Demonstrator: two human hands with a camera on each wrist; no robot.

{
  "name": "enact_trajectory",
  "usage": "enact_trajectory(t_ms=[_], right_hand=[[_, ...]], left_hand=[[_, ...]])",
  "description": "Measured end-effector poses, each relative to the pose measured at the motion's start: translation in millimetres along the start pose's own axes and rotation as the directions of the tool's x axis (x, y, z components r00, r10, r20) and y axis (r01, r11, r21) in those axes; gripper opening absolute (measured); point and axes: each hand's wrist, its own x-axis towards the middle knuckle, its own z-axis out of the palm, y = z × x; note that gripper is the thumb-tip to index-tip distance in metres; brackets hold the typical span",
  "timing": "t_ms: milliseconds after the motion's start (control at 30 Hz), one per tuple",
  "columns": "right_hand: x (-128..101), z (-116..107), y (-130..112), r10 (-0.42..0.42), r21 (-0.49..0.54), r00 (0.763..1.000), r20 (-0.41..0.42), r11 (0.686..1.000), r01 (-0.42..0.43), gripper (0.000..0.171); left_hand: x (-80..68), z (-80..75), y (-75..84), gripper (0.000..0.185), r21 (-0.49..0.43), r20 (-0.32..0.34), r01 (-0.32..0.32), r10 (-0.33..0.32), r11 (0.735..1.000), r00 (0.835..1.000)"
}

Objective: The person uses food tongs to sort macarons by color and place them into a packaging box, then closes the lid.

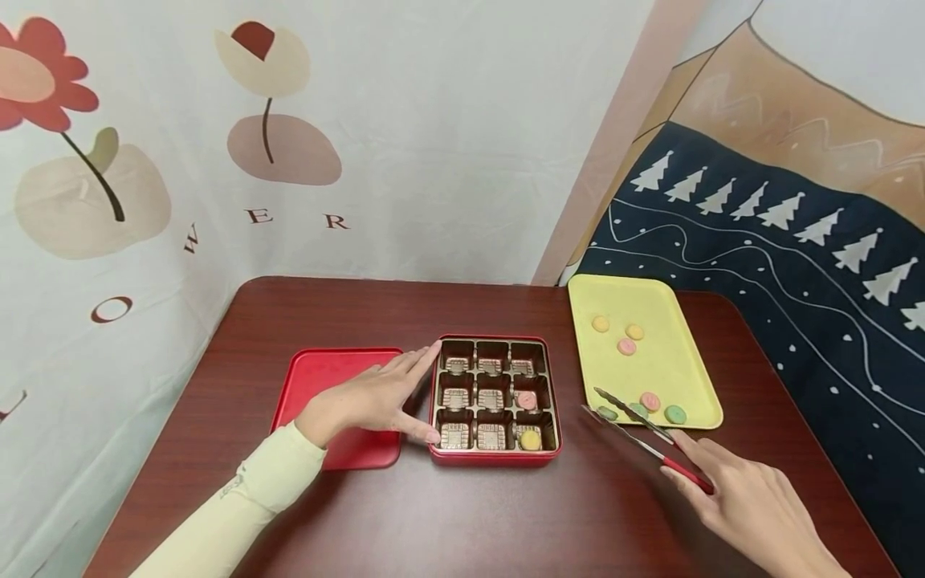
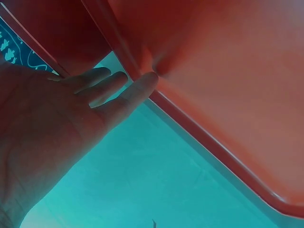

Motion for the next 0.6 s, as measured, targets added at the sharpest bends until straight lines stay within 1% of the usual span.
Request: enact_trajectory(t_ms=[133, 367, 600], right_hand=[[-3.6, -0.3, 2.9, 0.0, -0.019, 1.0, 0.025, 1.0, 0.001, 0.048], [-6.4, 0.9, 4.5, 0.037, -0.044, 0.997, 0.067, 0.998, -0.034, 0.052], [-7.2, 1.7, 5.6, 0.08, -0.045, 0.992, 0.102, 0.996, -0.076, 0.047]], left_hand=[[-0.4, -0.6, -0.6, 0.14, 0.0, -0.006, -0.005, 0.005, 1.0, 1.0], [-0.6, -0.3, -1.0, 0.14, -0.001, -0.005, -0.009, 0.009, 1.0, 1.0], [-1.1, -0.1, 0.2, 0.14, 0.0, -0.005, -0.011, 0.011, 1.0, 1.0]])
